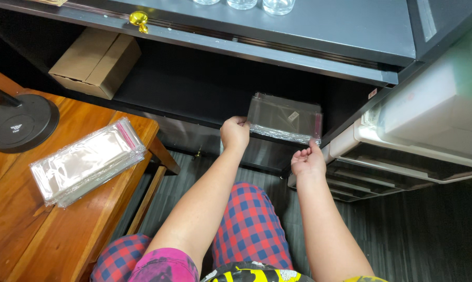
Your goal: The person places a glass on a shelf and then picks up several plastic sleeves on a wooden bench, turning them over and moving them to a lower shelf.
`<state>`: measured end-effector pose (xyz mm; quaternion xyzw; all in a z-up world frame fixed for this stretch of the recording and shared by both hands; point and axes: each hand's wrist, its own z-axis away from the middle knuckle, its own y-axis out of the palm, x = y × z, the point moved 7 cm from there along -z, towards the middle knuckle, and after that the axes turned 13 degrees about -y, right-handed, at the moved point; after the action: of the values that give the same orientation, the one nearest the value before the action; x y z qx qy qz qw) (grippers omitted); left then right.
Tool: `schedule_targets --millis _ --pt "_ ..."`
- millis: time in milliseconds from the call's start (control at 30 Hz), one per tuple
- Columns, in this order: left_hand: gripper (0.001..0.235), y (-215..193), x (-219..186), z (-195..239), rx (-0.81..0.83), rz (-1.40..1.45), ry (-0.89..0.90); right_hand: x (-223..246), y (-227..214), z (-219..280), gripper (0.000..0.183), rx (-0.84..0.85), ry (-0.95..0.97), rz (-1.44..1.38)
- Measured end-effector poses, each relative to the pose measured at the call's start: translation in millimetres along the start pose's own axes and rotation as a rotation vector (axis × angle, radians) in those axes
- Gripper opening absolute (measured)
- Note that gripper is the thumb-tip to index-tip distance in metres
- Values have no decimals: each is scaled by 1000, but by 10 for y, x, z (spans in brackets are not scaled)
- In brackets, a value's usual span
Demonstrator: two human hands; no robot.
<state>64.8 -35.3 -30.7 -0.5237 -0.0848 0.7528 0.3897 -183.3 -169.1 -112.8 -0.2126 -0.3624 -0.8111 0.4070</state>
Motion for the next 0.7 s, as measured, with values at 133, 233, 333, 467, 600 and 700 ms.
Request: schedule_targets --millis 133,233,333,467,600,700 --pt "27 -25 -8 40 12 35 15 30 -12 160 32 -6 -14 -2" --pt "33 -68 31 -8 18 70 18 -6 -7 287 27 35 -12 -13" --pt "38 -259 72 115 15 125 28 -161 -6 318 24 86 2 -7" --pt "31 -440 343 118 -12 156 55 -289 141 604 23 192 10 49" --pt "26 -919 546 389 -25 225 82 -426 313 1023 22 261 -8 92" --pt "21 -1311 731 513 -41 342 82 -638 422 1235 22 324 1 121"
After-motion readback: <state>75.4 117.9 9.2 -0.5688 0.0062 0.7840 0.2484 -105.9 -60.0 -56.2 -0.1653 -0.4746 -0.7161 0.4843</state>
